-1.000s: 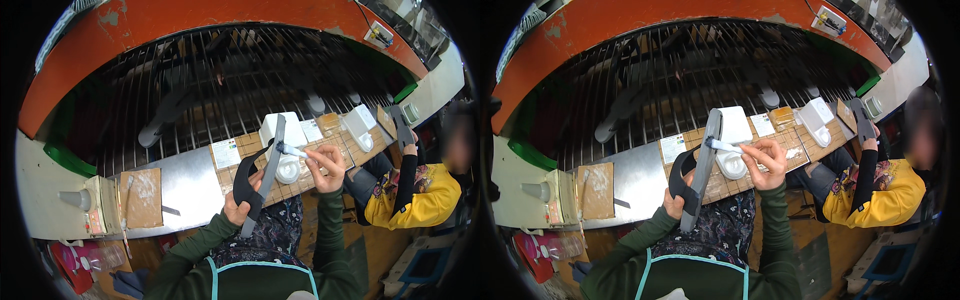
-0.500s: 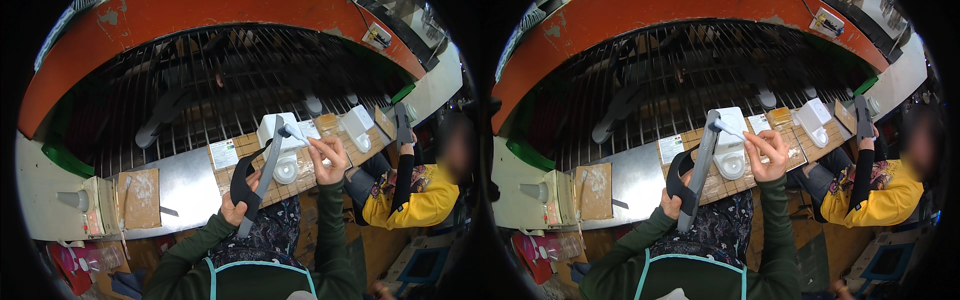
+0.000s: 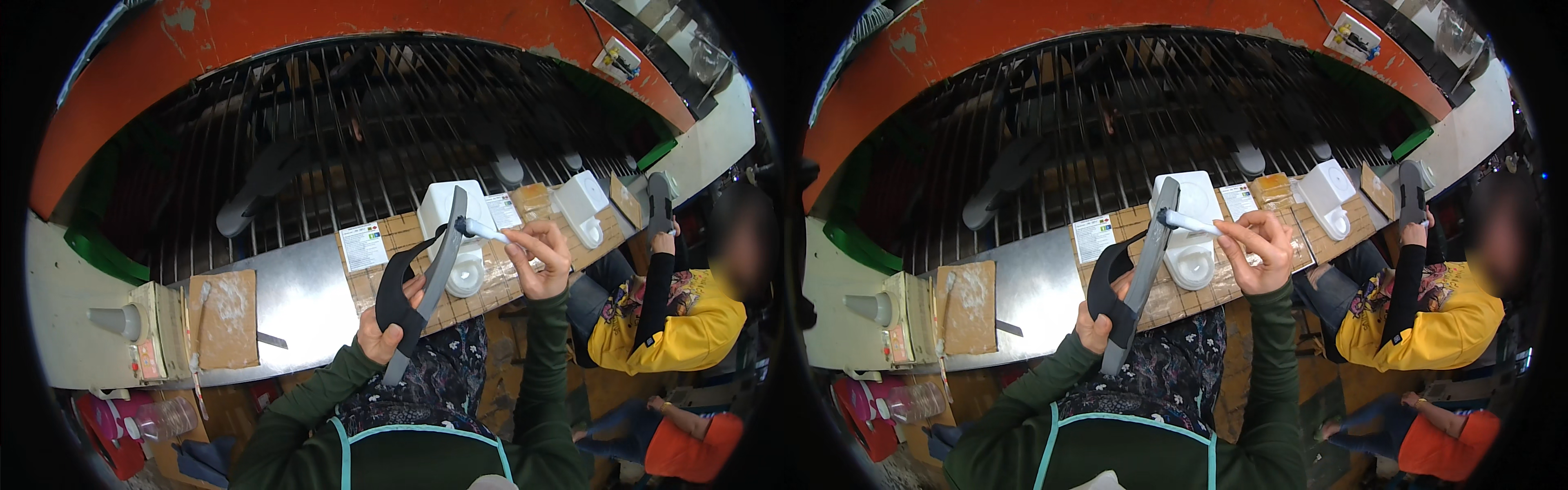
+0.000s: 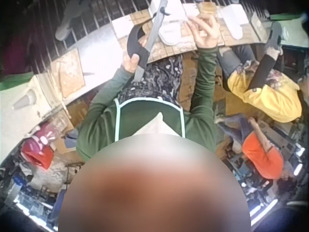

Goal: The person paints the straps of multiple grey flip-flops with a small brush, repeatedly dipping the brush into a white container and applying paint to each slipper one at a time. Finished slippers are placed on a drying rack above the workbench.

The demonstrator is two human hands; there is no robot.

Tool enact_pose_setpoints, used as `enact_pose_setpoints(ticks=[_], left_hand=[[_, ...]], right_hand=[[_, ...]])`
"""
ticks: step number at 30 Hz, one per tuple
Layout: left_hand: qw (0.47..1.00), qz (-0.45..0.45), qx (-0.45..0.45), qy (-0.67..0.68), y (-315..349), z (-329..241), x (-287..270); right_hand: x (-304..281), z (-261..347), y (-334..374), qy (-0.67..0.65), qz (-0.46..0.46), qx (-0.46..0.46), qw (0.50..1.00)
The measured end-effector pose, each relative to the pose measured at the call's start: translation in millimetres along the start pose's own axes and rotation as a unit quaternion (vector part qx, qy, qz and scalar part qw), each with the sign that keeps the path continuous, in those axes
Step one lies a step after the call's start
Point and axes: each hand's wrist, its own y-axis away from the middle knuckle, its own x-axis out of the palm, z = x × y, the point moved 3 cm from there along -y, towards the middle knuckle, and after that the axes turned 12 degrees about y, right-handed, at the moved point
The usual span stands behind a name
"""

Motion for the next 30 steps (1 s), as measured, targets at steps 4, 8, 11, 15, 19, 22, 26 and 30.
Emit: enact_pose_setpoints(ticks=[4,8,11,15,19,22,26,30], left_hand=[[1.0,-0.008,-0.003,-0.007,-1.8,-3.2,2.9],[1.0,-0.02,-0.014,0.011,-4.5,-3.9,4.3],[0.999,-0.026,-0.034,0.033,-6.7,-3.1,4.1],[0.997,-0.04,-0.048,0.043,-8.2,-0.8,3.2],[0.995,-0.065,-0.04,0.056,-9.6,4.9,3.4],[0.994,-0.075,-0.054,0.062,-9.6,7.0,1.7],[0.99,-0.055,-0.101,0.079,-10.8,6.8,-1.5],[0.989,-0.048,-0.122,0.074,-12.1,6.5,-4.5]], right_hand=[[0.7,1.3,4.5,-0.002,0.0,-0.005,1.0],[4.4,4.8,11.1,0.009,-0.02,0.011,1.0],[6.3,7.6,14.1,0.027,-0.038,-0.002,0.999],[8.1,10.2,16.7,0.05,-0.052,-0.022,0.997],[10.5,13.5,20.1,0.065,-0.068,-0.033,0.995],[12.0,15.8,22.0,0.071,-0.067,-0.035,0.995],[13.5,18.8,22.6,0.08,-0.073,-0.047,0.993],[14.9,21.4,23.5,0.079,-0.064,-0.052,0.993]])
